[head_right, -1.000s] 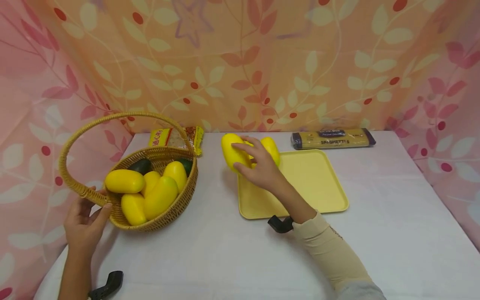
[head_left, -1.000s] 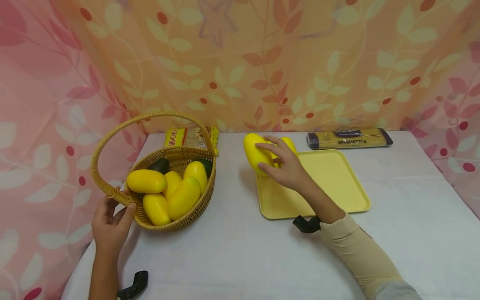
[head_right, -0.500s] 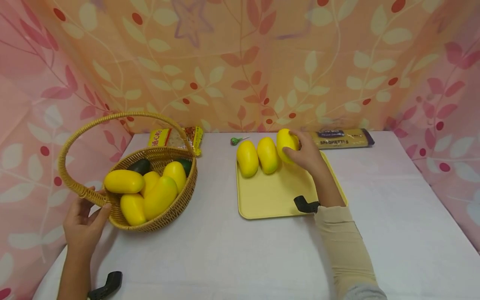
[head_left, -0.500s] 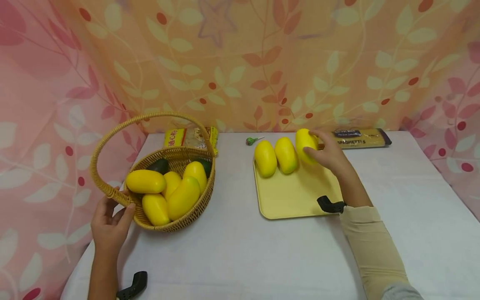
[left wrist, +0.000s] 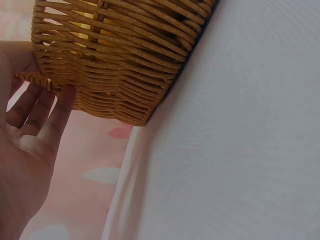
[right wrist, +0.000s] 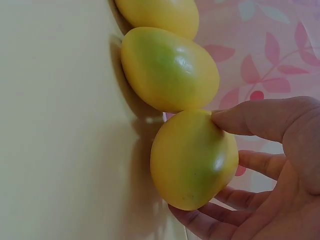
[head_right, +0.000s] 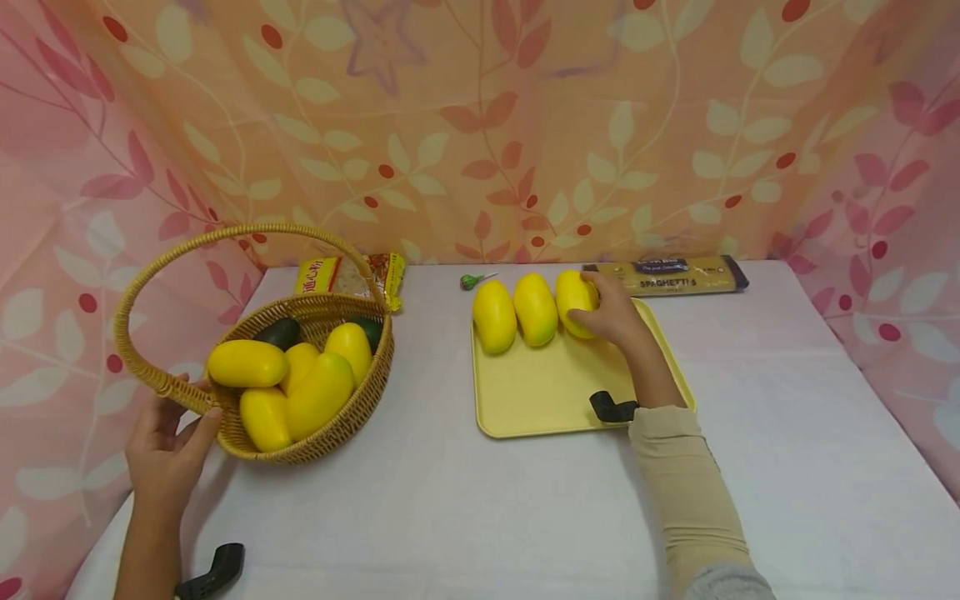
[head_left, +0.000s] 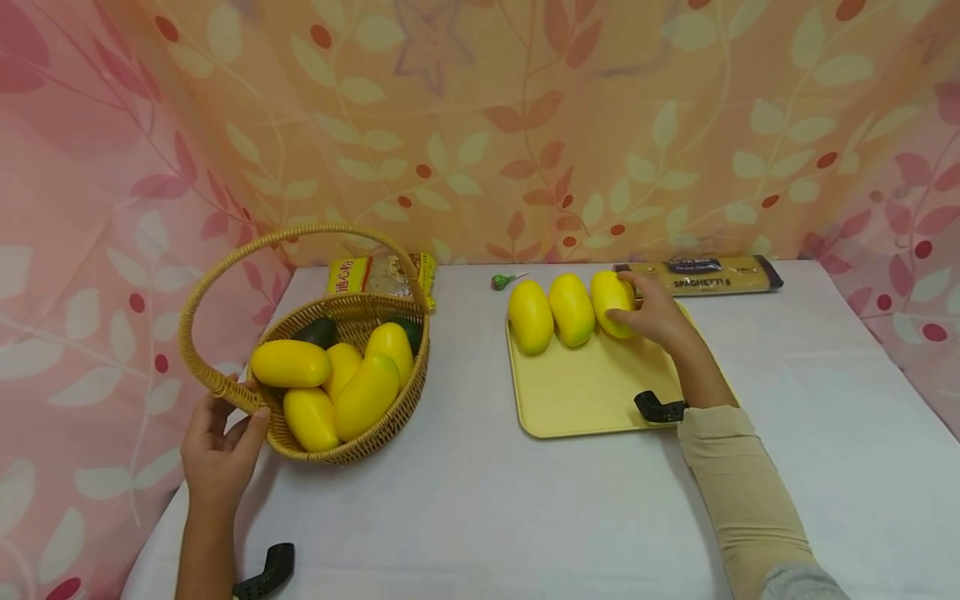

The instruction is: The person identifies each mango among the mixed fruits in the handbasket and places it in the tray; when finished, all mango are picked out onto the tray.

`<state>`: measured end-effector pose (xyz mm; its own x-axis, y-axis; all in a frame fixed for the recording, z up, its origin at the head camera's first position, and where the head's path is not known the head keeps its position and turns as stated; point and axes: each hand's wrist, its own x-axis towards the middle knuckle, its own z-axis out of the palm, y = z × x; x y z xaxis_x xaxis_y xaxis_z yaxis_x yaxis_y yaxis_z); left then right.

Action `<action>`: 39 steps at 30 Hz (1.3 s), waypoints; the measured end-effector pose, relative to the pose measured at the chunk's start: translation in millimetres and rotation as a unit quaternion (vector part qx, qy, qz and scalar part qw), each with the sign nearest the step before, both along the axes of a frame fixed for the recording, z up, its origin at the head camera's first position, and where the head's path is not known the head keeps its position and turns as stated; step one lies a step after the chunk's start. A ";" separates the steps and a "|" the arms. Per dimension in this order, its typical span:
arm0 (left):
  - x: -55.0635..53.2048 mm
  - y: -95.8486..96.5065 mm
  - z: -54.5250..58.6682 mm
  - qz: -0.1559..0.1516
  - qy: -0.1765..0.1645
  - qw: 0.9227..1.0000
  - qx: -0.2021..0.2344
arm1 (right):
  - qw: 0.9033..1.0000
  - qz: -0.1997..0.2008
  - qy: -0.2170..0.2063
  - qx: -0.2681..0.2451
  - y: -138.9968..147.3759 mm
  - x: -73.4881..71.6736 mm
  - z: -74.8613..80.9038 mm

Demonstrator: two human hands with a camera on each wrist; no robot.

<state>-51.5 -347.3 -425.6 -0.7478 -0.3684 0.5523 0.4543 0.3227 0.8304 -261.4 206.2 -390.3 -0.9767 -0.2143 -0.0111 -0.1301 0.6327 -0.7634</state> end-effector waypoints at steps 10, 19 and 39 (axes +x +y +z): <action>1.4 1.7 1.2 0.014 -0.020 1.000 -0.003 | 0.999 0.000 -0.034 -0.009 0.5 -0.1 0.5; 0.7 2.0 1.7 0.022 -0.029 0.999 -0.002 | 0.998 -0.004 -0.055 -0.007 1.8 1.2 3.5; 1.9 2.7 2.9 0.002 -0.010 1.000 0.009 | 0.988 0.083 0.125 -0.036 -55.9 33.5 36.6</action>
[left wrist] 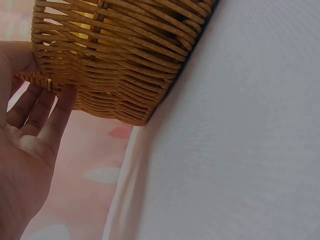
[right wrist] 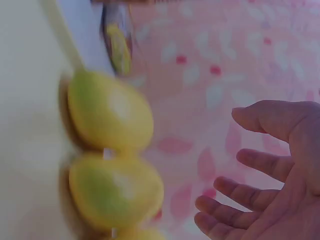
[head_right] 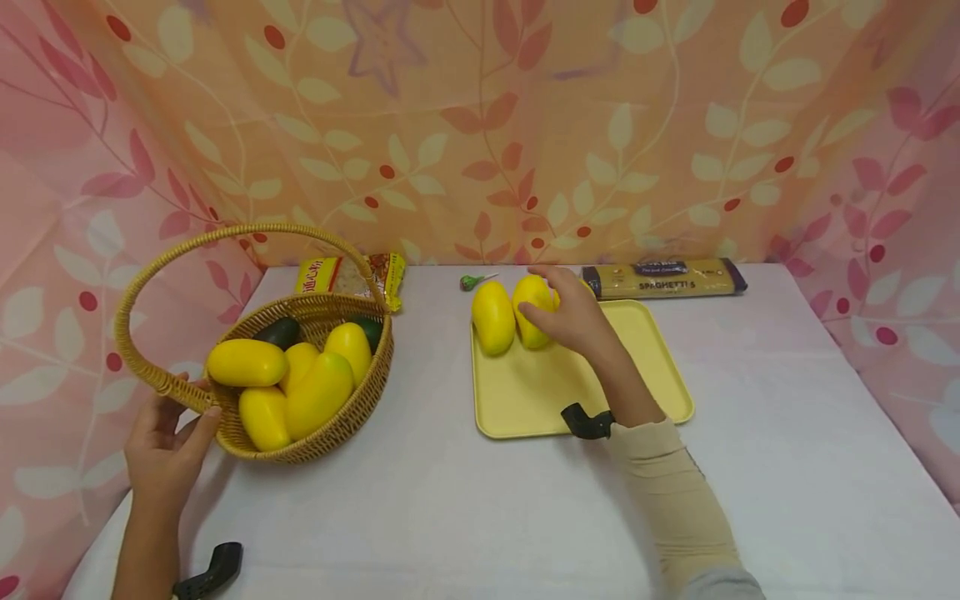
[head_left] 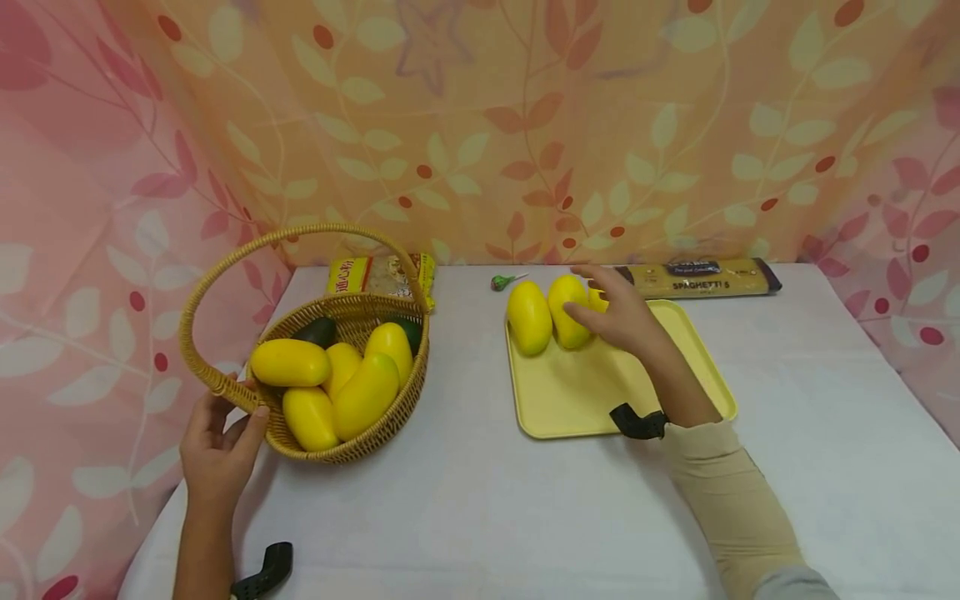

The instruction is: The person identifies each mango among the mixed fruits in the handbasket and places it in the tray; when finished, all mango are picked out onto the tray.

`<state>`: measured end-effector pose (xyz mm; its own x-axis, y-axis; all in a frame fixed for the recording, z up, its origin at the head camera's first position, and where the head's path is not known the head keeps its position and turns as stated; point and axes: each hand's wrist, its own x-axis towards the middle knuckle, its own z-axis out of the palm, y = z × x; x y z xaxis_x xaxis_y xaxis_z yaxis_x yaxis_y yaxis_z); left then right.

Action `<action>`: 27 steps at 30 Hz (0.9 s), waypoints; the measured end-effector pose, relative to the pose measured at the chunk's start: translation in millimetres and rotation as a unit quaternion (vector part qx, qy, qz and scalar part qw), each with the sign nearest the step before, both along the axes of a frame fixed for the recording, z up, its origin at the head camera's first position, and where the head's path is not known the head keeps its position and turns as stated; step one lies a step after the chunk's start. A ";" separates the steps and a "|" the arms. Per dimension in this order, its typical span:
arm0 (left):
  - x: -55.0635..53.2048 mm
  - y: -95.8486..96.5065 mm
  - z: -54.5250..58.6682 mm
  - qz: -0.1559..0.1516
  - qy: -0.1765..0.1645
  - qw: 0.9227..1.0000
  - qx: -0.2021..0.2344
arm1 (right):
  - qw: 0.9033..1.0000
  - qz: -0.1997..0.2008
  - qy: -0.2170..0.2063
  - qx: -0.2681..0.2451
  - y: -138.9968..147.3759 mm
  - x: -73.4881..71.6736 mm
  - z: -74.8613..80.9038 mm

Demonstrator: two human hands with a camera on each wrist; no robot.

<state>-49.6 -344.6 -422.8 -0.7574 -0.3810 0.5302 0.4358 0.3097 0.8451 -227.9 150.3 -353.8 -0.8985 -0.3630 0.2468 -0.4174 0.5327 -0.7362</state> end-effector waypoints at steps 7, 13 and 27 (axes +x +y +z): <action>0.4 -0.2 -0.3 0.007 -0.006 1.000 -0.001 | 0.994 0.112 0.004 0.001 -77.5 22.0 9.1; -0.7 0.5 1.0 -0.005 0.012 1.000 0.007 | 0.976 0.211 0.048 0.024 -156.9 42.2 23.7; -0.7 0.1 -1.4 -0.003 -0.001 1.000 0.008 | 0.955 0.265 0.025 0.134 -305.5 51.7 30.8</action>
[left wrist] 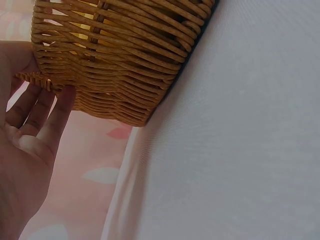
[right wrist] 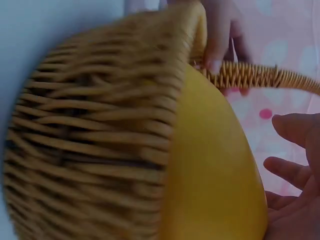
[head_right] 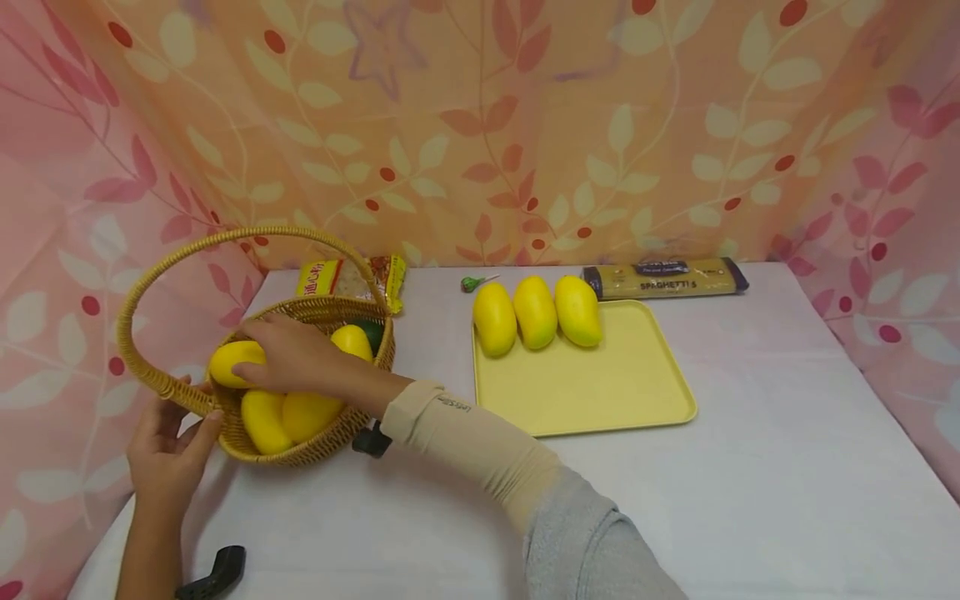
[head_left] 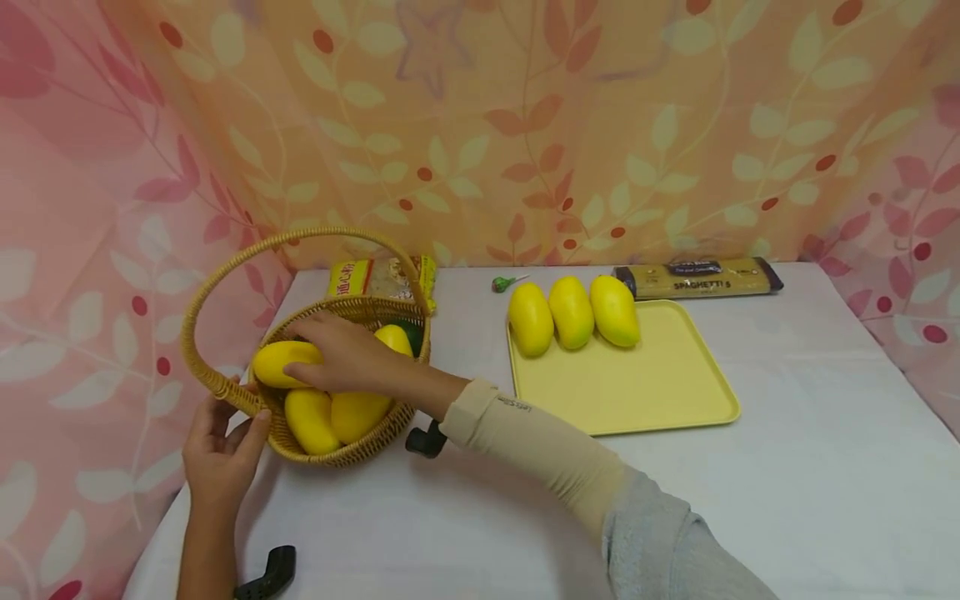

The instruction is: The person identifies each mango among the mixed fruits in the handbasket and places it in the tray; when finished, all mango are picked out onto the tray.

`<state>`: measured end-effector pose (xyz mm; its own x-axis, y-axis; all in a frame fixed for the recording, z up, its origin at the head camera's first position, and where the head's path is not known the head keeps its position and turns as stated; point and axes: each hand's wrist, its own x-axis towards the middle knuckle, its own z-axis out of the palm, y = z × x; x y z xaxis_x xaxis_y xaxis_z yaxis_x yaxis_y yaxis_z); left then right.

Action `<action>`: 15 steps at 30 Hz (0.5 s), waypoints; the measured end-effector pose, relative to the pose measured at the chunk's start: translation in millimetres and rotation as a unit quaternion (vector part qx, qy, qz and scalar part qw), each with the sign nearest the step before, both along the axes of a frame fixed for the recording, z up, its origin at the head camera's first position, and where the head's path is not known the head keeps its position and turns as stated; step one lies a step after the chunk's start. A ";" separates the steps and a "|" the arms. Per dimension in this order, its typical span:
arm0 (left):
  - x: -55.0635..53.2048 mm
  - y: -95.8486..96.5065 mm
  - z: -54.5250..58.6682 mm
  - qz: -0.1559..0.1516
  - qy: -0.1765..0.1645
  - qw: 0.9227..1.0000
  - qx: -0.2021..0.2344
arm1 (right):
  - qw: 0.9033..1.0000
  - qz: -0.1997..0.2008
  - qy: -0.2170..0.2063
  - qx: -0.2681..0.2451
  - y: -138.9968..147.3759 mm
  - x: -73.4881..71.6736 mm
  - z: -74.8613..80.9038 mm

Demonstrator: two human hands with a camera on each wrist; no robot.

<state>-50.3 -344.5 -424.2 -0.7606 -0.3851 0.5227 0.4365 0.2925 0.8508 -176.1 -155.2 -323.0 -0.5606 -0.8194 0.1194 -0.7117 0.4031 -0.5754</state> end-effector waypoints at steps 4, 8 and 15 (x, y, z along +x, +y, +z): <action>-0.5 0.8 0.1 0.004 -0.005 1.000 -0.007 | 0.999 0.017 -0.024 0.045 -17.0 -13.9 0.6; -0.5 1.0 0.6 0.014 -0.004 0.999 -0.037 | 0.993 0.029 -0.044 0.104 -24.3 -19.8 -1.4; 1.6 -1.0 1.5 0.015 -0.011 0.999 -0.036 | 0.994 0.020 -0.065 0.085 -25.7 -20.0 -9.8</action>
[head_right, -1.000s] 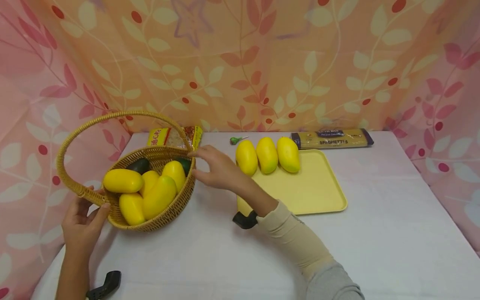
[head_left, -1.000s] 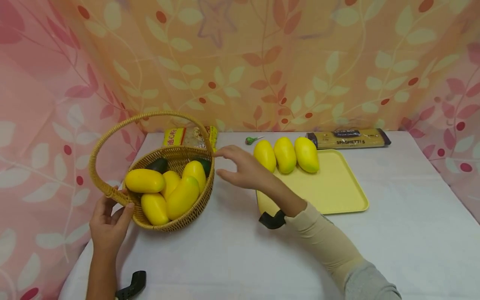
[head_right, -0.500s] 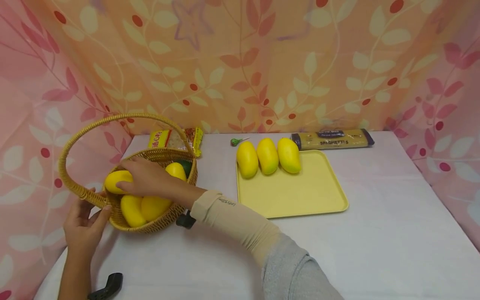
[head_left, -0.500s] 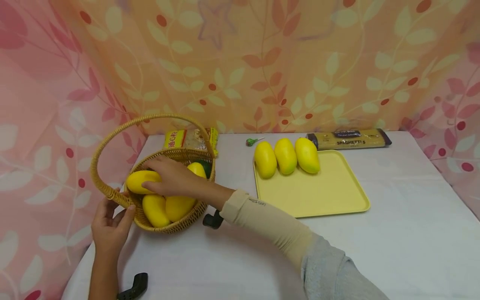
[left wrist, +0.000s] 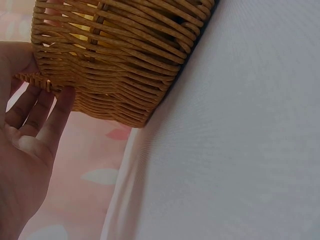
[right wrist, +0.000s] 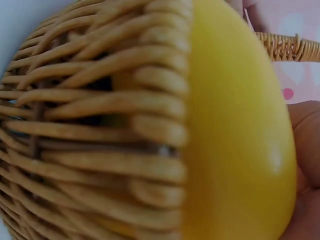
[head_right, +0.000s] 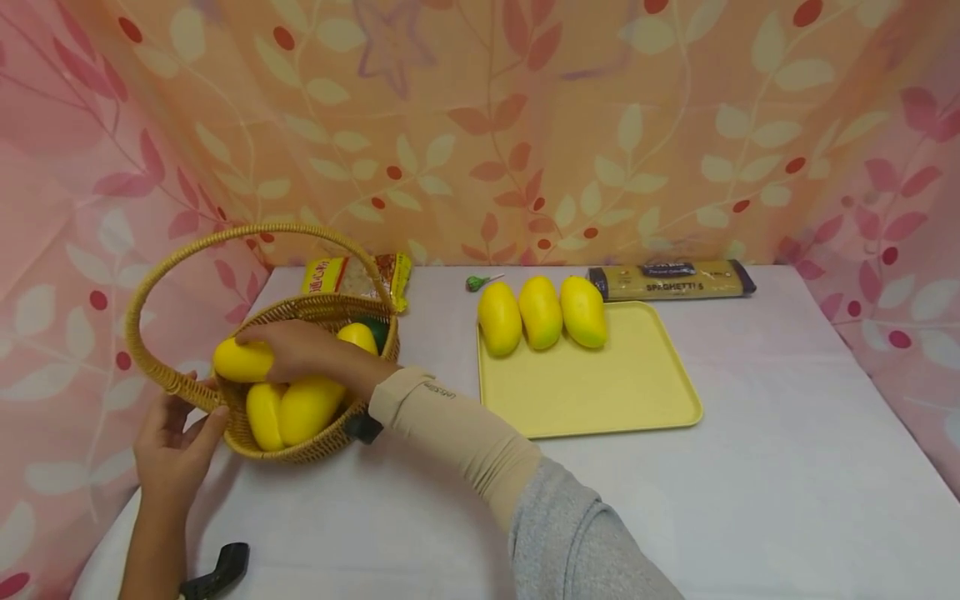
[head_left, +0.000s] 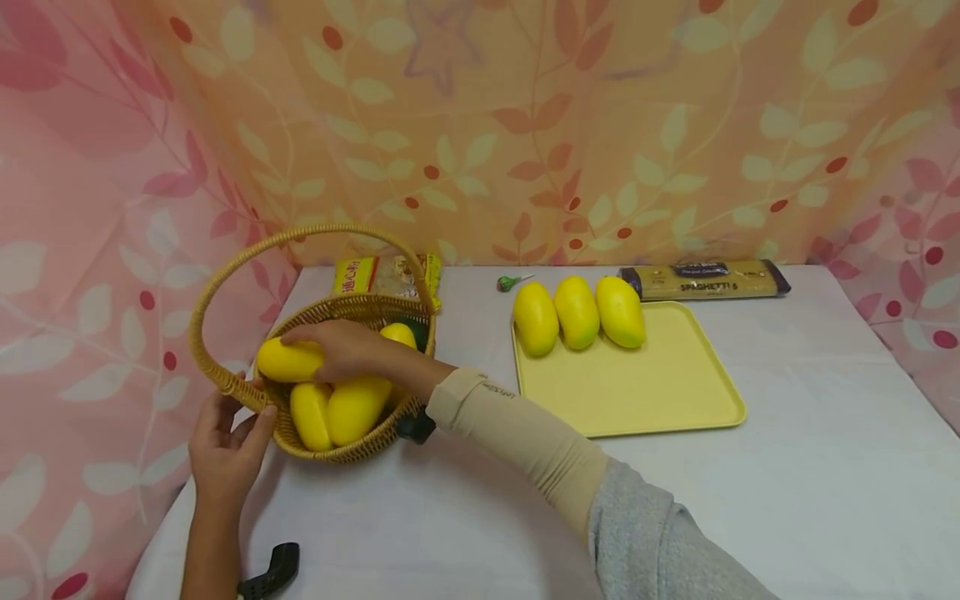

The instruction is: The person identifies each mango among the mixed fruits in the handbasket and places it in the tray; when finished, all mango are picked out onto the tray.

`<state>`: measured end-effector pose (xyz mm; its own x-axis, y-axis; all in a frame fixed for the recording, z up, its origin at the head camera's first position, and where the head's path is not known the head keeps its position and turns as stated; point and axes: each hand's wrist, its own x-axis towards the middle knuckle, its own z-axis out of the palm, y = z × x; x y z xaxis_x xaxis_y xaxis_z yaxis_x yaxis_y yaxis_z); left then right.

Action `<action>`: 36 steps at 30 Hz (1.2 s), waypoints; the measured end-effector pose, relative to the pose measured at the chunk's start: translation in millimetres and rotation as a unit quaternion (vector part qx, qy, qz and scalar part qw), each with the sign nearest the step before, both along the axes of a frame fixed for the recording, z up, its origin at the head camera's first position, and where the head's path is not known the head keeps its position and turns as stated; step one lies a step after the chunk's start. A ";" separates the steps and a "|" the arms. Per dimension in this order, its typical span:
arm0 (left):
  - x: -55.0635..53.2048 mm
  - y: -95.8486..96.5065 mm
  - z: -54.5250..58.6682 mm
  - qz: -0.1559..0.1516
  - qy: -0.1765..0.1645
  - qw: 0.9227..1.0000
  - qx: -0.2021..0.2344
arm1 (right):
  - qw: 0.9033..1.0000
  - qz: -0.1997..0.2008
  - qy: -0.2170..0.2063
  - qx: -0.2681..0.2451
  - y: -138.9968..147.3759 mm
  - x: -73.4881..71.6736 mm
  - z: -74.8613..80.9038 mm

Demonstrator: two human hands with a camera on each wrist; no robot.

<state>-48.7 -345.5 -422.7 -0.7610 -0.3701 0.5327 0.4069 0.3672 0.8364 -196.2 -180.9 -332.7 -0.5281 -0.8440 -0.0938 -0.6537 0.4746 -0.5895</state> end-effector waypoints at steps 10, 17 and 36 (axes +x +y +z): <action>0.4 1.8 2.0 0.025 -0.024 0.999 -0.011 | 0.997 0.033 0.049 -0.044 2.7 -0.9 -3.5; 0.6 2.1 2.6 0.036 -0.039 0.999 -0.013 | 0.998 0.045 0.037 -0.007 10.1 2.9 1.0; 1.7 2.6 3.2 0.004 -0.013 1.000 0.022 | 0.990 0.016 0.013 -0.140 26.3 -0.1 -12.8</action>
<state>-47.1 -342.9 -419.4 -0.7710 -0.3995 0.4959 0.3820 0.3329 0.8621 -196.3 -154.5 -345.5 -0.4992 -0.8518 0.1592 -0.6833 0.2740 -0.6768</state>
